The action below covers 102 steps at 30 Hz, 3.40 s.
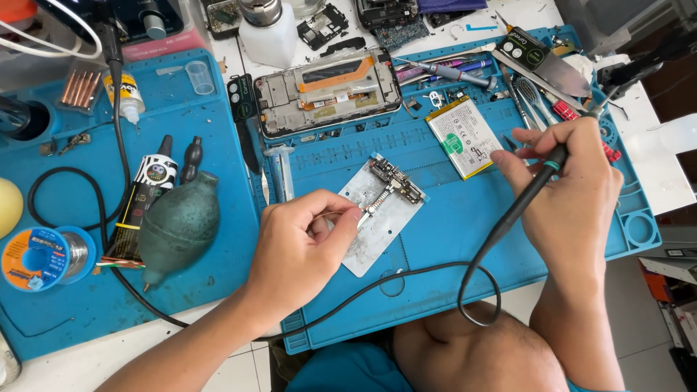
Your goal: Adjusting and soldering wires on a mobile phone circuit board using a soldering iron and an air blower.
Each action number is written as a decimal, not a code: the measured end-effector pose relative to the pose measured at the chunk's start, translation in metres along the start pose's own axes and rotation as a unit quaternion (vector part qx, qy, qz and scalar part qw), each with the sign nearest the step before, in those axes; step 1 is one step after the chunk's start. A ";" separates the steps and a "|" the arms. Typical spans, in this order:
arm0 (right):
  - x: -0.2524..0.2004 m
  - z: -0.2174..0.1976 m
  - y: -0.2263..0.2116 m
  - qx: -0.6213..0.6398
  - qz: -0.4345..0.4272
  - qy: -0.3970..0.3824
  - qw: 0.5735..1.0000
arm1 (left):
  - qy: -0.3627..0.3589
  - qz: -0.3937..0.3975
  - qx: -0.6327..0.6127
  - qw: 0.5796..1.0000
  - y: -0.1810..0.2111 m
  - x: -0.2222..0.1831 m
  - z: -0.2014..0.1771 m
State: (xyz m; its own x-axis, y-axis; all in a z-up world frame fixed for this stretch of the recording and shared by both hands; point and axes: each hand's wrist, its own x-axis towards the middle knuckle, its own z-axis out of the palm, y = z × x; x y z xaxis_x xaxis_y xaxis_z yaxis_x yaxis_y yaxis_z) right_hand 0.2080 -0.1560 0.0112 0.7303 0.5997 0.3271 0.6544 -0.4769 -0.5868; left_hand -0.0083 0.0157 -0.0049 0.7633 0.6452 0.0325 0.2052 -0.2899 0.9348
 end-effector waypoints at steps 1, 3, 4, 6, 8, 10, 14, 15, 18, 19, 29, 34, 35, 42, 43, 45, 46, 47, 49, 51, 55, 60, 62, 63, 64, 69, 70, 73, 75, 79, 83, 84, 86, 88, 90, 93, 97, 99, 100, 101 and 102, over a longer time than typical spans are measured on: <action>-0.001 -0.001 0.000 -0.001 -0.001 -0.002 1.000 | 0.001 -0.001 -0.001 1.000 0.000 0.000 0.000; -0.003 -0.002 0.001 0.015 -0.030 0.040 0.999 | -0.005 -0.019 -0.003 1.000 -0.001 0.001 0.001; -0.003 -0.001 -0.001 0.015 -0.029 0.038 0.999 | -0.005 -0.020 -0.003 1.000 -0.001 0.001 0.001; -0.003 -0.001 -0.005 0.145 -0.015 0.022 0.989 | -0.003 -0.019 -0.011 1.000 -0.003 0.002 0.002; -0.003 0.002 -0.024 0.216 -0.013 -0.059 0.975 | 0.006 -0.002 -0.019 1.000 -0.003 0.002 0.005; -0.003 0.010 -0.039 0.285 -0.009 -0.138 0.949 | 0.013 0.016 -0.025 0.999 -0.003 0.003 0.008; -0.004 0.034 -0.052 0.314 -0.024 -0.234 0.920 | 0.019 0.029 -0.021 0.999 -0.002 0.005 0.011; -0.003 0.040 -0.052 0.317 -0.022 -0.235 0.918 | 0.019 0.043 -0.019 0.999 -0.002 0.005 0.011; -0.003 0.044 -0.050 0.303 -0.023 -0.215 0.928 | 0.017 0.036 -0.031 0.999 -0.002 0.005 0.012; -0.002 0.043 -0.051 0.304 -0.024 -0.216 0.928 | 0.019 0.037 -0.030 0.999 -0.002 0.006 0.012; 0.023 0.025 -0.038 0.265 -0.039 -0.263 0.927 | -0.062 -0.002 0.003 0.998 0.011 0.026 0.013; 0.049 0.031 -0.011 0.367 -0.027 -0.279 0.887 | -0.040 -0.076 -0.051 0.995 0.004 0.027 0.012; 0.053 0.030 -0.009 0.336 -0.030 -0.273 0.901 | -0.047 -0.082 -0.045 0.994 0.003 0.026 0.010; 0.061 0.023 0.020 0.365 -0.120 -0.260 0.886 | -0.062 -0.090 -0.038 0.993 0.003 0.024 0.008; 0.062 0.020 0.021 0.367 -0.125 -0.257 0.885 | -0.058 -0.086 -0.034 0.994 0.003 0.026 0.008; 0.061 0.014 0.022 0.331 -0.151 -0.261 0.894 | -0.054 -0.082 -0.035 0.994 0.002 0.024 0.009; 0.056 0.015 0.027 0.331 -0.148 -0.263 0.894 | -0.056 -0.086 -0.037 0.994 0.001 0.022 0.008; 0.051 0.016 0.031 0.300 -0.156 -0.271 0.901 | -0.058 -0.096 -0.037 0.993 -0.001 0.020 0.008; 0.047 0.018 0.031 0.262 -0.166 -0.279 0.909 | -0.061 -0.101 -0.043 0.992 -0.003 0.021 0.009; 0.044 0.022 0.020 0.264 -0.229 -0.310 0.884 | -0.061 -0.110 -0.030 0.992 -0.003 0.021 0.008; 0.027 0.028 0.024 0.235 -0.199 -0.356 0.882 | -0.062 -0.111 -0.024 0.992 -0.004 0.020 0.009; 0.018 0.025 0.022 0.221 -0.190 -0.359 0.887 | -0.064 -0.098 -0.024 0.993 -0.004 0.016 0.007; 0.016 0.027 0.016 0.205 -0.205 -0.339 0.895 | -0.072 -0.098 -0.018 0.992 -0.004 0.015 0.004; 0.015 0.028 0.014 0.189 -0.223 -0.318 0.902 | -0.077 -0.096 -0.011 0.992 -0.006 0.013 0.003; 0.013 0.028 0.012 0.186 -0.224 -0.330 0.898 | -0.072 -0.104 -0.019 0.992 -0.004 0.013 0.004; 0.010 0.030 0.000 0.148 -0.283 -0.272 0.908 | -0.055 -0.041 -0.014 0.998 -0.002 0.015 0.004; 0.006 0.030 0.001 0.149 -0.284 -0.275 0.906 | -0.053 -0.044 -0.015 0.998 -0.002 0.015 0.004; -0.007 0.028 0.000 0.143 -0.273 -0.266 0.913 | -0.055 -0.043 -0.033 0.997 0.003 0.019 0.001; -0.015 0.027 -0.001 0.148 -0.267 -0.262 0.916 | -0.011 -0.031 -0.068 0.997 0.009 0.022 -0.001; -0.034 0.029 -0.003 0.144 -0.233 -0.249 0.929 | 0.010 -0.001 -0.009 1.000 0.010 0.017 -0.001; -0.034 0.025 -0.005 0.161 -0.199 -0.268 0.929 | -0.009 0.012 0.032 0.999 0.011 0.015 -0.005; -0.032 0.023 -0.005 0.178 -0.192 -0.292 0.920 | -0.052 -0.019 0.033 0.998 0.009 0.014 -0.007; -0.022 0.018 -0.002 0.194 -0.171 -0.289 0.922 | -0.057 -0.004 0.057 0.997 0.003 0.015 -0.002; -0.014 0.018 0.011 0.209 -0.149 -0.287 0.923 | -0.060 0.009 0.079 0.995 -0.001 0.014 0.001; -0.008 0.024 0.036 0.313 -0.161 -0.273 0.895 | -0.060 0.029 0.087 0.994 -0.003 0.013 0.003; -0.002 0.028 0.030 0.410 -0.086 -0.214 0.882 | -0.021 0.073 0.119 0.990 -0.005 0.013 0.008; 0.008 0.013 0.014 0.424 -0.059 -0.210 0.879 | 0.021 0.112 0.177 0.977 -0.008 0.008 0.013; 0.015 0.011 0.004 0.373 -0.013 -0.206 0.905 | 0.049 0.157 0.219 0.962 -0.008 0.007 0.015; 0.015 0.015 0.012 0.372 -0.011 -0.203 0.906 | 0.046 0.159 0.217 0.962 -0.010 0.006 0.017; 0.016 0.020 0.020 0.432 -0.011 -0.223 0.874 | 0.054 0.176 0.234 0.955 -0.011 0.006 0.019; 0.016 0.025 0.027 0.490 -0.012 -0.241 0.838 | 0.062 0.195 0.251 0.946 -0.012 0.006 0.020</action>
State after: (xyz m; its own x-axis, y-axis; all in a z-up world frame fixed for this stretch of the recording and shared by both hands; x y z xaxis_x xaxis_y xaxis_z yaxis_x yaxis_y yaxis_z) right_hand 0.2324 -0.1431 -0.0179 0.4009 0.9037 0.1502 0.0201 0.1552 -0.9877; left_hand 0.0058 0.0085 -0.0232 0.7693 0.4892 0.4110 0.2120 -0.8023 0.5581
